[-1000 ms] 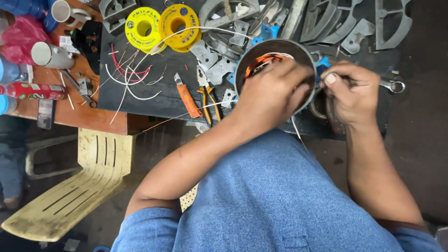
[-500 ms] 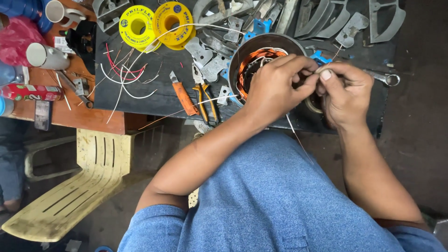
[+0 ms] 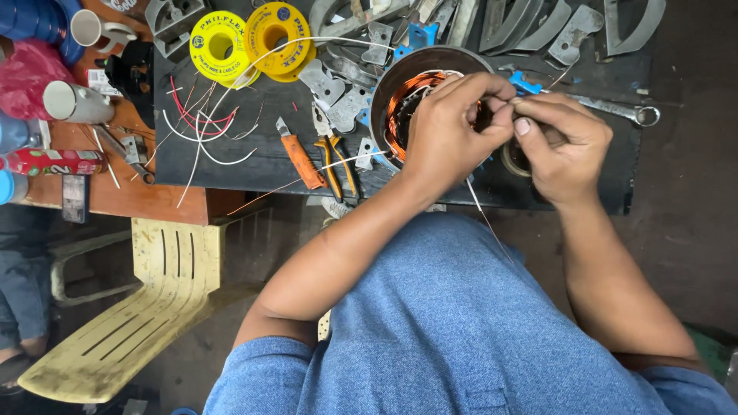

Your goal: Connecting and securing electrical wires to the copper windings of an electric motor stator using pliers.

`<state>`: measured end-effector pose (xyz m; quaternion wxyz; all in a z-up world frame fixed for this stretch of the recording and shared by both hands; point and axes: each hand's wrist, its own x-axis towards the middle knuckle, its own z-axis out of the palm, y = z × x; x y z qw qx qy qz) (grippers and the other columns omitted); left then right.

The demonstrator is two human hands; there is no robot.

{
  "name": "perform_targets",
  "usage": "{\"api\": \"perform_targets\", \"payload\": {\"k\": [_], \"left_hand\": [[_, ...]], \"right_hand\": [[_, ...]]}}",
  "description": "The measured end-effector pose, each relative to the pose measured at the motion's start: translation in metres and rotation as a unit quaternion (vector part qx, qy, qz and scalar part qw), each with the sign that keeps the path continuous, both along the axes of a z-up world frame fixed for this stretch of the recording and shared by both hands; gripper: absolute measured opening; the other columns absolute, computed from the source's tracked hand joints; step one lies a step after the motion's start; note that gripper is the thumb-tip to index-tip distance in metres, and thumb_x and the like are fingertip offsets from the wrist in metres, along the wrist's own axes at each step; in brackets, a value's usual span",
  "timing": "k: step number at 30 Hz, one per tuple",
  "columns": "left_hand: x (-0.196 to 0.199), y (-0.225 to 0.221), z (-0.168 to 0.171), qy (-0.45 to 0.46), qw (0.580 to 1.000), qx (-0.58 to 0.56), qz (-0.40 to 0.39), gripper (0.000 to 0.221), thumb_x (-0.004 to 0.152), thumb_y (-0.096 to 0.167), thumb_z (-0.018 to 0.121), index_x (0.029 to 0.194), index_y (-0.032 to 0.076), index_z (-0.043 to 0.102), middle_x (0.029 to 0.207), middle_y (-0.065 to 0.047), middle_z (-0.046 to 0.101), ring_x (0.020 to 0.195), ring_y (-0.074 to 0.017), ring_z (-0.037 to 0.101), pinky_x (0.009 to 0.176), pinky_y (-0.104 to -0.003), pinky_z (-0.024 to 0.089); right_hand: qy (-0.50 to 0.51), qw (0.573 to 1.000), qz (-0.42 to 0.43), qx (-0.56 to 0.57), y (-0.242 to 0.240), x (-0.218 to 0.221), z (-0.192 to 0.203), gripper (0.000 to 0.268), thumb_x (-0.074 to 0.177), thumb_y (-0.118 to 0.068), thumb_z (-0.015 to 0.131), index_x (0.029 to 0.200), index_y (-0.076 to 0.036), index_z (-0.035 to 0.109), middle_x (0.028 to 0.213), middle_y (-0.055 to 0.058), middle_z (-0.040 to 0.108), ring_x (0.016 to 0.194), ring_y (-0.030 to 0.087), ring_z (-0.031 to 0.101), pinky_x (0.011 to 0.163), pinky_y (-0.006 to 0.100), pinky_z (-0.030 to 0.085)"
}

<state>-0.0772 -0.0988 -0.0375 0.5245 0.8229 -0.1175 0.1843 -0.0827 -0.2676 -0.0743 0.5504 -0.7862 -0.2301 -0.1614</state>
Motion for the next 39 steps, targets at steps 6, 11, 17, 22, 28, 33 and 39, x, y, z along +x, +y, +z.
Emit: {"api": "perform_targets", "payload": {"k": [6, 11, 17, 22, 28, 33, 39], "left_hand": [[0.002, 0.004, -0.008, 0.006, 0.999, -0.019, -0.043, 0.016, 0.083, 0.011, 0.065, 0.097, 0.019, 0.065, 0.078, 0.008, 0.063, 0.065, -0.0105, 0.048, 0.066, -0.027, 0.047], [0.002, 0.006, 0.000, -0.033, 0.997, -0.034, -0.067, 0.010, 0.084, 0.004, 0.065, 0.089, 0.013, 0.067, 0.081, 0.004, 0.066, 0.067, -0.0122, 0.051, 0.062, -0.027, 0.045], [0.002, 0.007, 0.000, 0.007, 0.994, -0.072, -0.078, 0.012, 0.079, 0.006, 0.066, 0.085, 0.016, 0.063, 0.074, 0.007, 0.053, 0.065, -0.0085, 0.044, 0.060, -0.024, 0.039], [0.001, 0.003, -0.008, 0.025, 0.991, -0.104, -0.077, 0.014, 0.081, 0.003, 0.063, 0.088, 0.015, 0.065, 0.079, 0.007, 0.056, 0.068, -0.0067, 0.045, 0.060, -0.022, 0.040], [0.004, 0.007, -0.022, 0.070, 0.984, -0.148, -0.072, 0.012, 0.086, 0.006, 0.064, 0.093, 0.015, 0.068, 0.083, 0.006, 0.064, 0.069, -0.0040, 0.050, 0.062, -0.020, 0.043], [0.009, 0.023, -0.018, 0.150, 0.964, -0.171, -0.136, 0.015, 0.093, 0.006, 0.069, 0.107, 0.012, 0.071, 0.086, 0.005, 0.071, 0.063, -0.0020, 0.046, 0.058, -0.017, 0.040], [-0.033, 0.069, 0.024, 0.106, 0.977, 0.010, -0.185, 0.051, 0.097, -0.008, 0.060, 0.141, 0.012, 0.046, 0.139, -0.010, 0.064, 0.092, -0.0153, 0.072, 0.085, -0.031, 0.061]], "right_hand": [[0.055, 0.995, 0.002, 0.086, 0.000, 0.005, -0.008, 0.014, 0.101, -0.003, 0.069, 0.109, 0.008, 0.066, 0.105, 0.020, 0.065, 0.098, 0.025, 0.060, 0.091, 0.033, 0.050], [-0.014, 0.998, -0.005, 0.059, 0.005, 0.004, 0.009, 0.008, 0.103, 0.004, 0.071, 0.101, 0.009, 0.066, 0.098, 0.024, 0.065, 0.091, 0.029, 0.061, 0.080, 0.034, 0.047], [-0.131, 0.991, 0.000, -0.014, 0.005, 0.004, 0.016, 0.006, 0.101, 0.010, 0.073, 0.099, 0.014, 0.069, 0.097, 0.030, 0.068, 0.089, 0.037, 0.066, 0.085, 0.043, 0.054], [-0.197, 0.980, 0.022, -0.025, 0.004, 0.004, 0.004, 0.004, 0.097, 0.015, 0.073, 0.096, 0.014, 0.069, 0.095, 0.030, 0.068, 0.082, 0.037, 0.067, 0.078, 0.045, 0.051], [-0.133, 0.991, -0.001, 0.003, 0.005, 0.001, 0.000, 0.004, 0.096, 0.015, 0.072, 0.098, 0.015, 0.069, 0.098, 0.031, 0.069, 0.090, 0.038, 0.068, 0.083, 0.043, 0.056], [0.078, 0.988, 0.015, 0.131, 0.006, 0.000, 0.003, 0.007, 0.103, 0.012, 0.067, 0.105, 0.016, 0.061, 0.103, 0.029, 0.062, 0.077, 0.029, 0.064, 0.071, 0.032, 0.057], [0.148, 0.985, 0.032, 0.079, -0.009, -0.005, 0.001, 0.022, 0.100, 0.013, 0.068, 0.120, 0.014, 0.058, 0.111, 0.025, 0.063, 0.105, 0.027, 0.068, 0.092, 0.028, 0.058]]}}
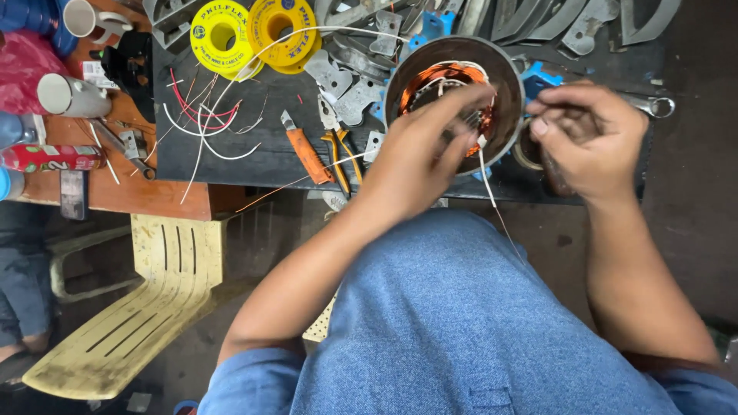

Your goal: Connecting and securing electrical wires to the copper windings of an electric motor stator using pliers.

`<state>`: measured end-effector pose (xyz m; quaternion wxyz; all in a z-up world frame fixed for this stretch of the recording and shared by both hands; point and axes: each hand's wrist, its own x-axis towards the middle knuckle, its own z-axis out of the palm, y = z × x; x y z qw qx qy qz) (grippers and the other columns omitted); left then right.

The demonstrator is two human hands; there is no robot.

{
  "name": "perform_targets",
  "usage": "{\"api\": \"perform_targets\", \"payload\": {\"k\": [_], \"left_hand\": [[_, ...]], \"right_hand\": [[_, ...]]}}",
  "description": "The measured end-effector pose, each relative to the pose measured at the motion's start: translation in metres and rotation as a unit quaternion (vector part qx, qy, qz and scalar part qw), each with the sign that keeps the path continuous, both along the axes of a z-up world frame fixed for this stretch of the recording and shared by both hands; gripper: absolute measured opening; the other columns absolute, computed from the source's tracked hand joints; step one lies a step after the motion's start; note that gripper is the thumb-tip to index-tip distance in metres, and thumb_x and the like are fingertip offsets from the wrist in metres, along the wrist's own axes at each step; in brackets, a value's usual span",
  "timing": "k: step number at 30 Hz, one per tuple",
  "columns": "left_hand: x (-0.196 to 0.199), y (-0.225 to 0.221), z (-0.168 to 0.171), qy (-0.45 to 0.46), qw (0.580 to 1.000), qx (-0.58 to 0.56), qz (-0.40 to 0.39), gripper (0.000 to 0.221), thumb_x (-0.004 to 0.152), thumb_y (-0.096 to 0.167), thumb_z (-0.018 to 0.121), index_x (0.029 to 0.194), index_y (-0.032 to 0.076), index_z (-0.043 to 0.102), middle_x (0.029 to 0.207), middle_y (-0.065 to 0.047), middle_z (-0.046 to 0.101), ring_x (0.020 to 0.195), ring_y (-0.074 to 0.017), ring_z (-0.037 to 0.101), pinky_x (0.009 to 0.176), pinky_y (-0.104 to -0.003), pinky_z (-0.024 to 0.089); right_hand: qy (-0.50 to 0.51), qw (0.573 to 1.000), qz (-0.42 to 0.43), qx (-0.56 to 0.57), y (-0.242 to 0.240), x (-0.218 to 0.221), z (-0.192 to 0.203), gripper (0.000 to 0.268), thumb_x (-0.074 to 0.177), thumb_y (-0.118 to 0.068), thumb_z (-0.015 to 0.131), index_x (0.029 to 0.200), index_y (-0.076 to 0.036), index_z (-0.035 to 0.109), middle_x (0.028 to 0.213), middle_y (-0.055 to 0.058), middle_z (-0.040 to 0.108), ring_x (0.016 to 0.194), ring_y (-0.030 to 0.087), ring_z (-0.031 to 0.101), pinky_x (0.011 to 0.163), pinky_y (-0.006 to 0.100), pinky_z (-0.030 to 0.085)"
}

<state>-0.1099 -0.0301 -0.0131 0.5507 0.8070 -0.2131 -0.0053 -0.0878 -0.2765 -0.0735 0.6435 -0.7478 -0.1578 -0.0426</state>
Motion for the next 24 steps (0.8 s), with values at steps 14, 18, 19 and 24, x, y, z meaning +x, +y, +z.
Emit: {"api": "perform_targets", "payload": {"k": [14, 18, 19, 24], "left_hand": [[0.022, 0.054, 0.008, -0.100, 0.985, 0.108, 0.094, 0.024, 0.098, 0.029, 0.063, 0.113, 0.009, 0.064, 0.103, -0.004, 0.073, 0.089, -0.0235, 0.063, 0.088, -0.037, 0.045], [0.017, 0.050, 0.028, -0.085, 0.993, 0.074, 0.036, 0.009, 0.100, 0.014, 0.061, 0.101, 0.007, 0.066, 0.096, -0.005, 0.071, 0.079, -0.0219, 0.056, 0.075, -0.035, 0.045], [0.015, 0.052, 0.030, -0.082, 0.993, 0.072, 0.034, 0.009, 0.100, 0.014, 0.061, 0.101, 0.007, 0.066, 0.096, -0.005, 0.071, 0.079, -0.0219, 0.056, 0.075, -0.035, 0.045], [0.009, 0.061, 0.040, -0.067, 0.988, 0.134, -0.049, 0.030, 0.097, 0.009, 0.064, 0.126, 0.009, 0.057, 0.116, -0.007, 0.063, 0.102, -0.0290, 0.057, 0.090, -0.039, 0.050]], "right_hand": [[-0.101, 0.954, 0.167, -0.228, 0.048, -0.026, 0.071, 0.018, 0.095, -0.004, 0.066, 0.111, 0.003, 0.070, 0.105, 0.014, 0.074, 0.091, 0.026, 0.071, 0.089, 0.038, 0.056], [-0.098, 0.925, 0.157, -0.333, 0.077, -0.016, 0.073, 0.030, 0.098, -0.010, 0.061, 0.125, 0.005, 0.063, 0.118, 0.017, 0.070, 0.106, 0.033, 0.066, 0.092, 0.044, 0.052], [-0.094, 0.925, 0.157, -0.334, 0.080, -0.014, 0.071, 0.030, 0.098, -0.010, 0.061, 0.125, 0.005, 0.063, 0.118, 0.017, 0.070, 0.106, 0.033, 0.066, 0.092, 0.044, 0.052], [-0.030, 0.916, 0.163, -0.365, 0.092, 0.000, 0.053, 0.025, 0.098, -0.018, 0.062, 0.110, 0.003, 0.063, 0.098, 0.021, 0.067, 0.094, 0.038, 0.065, 0.081, 0.047, 0.049]]}}
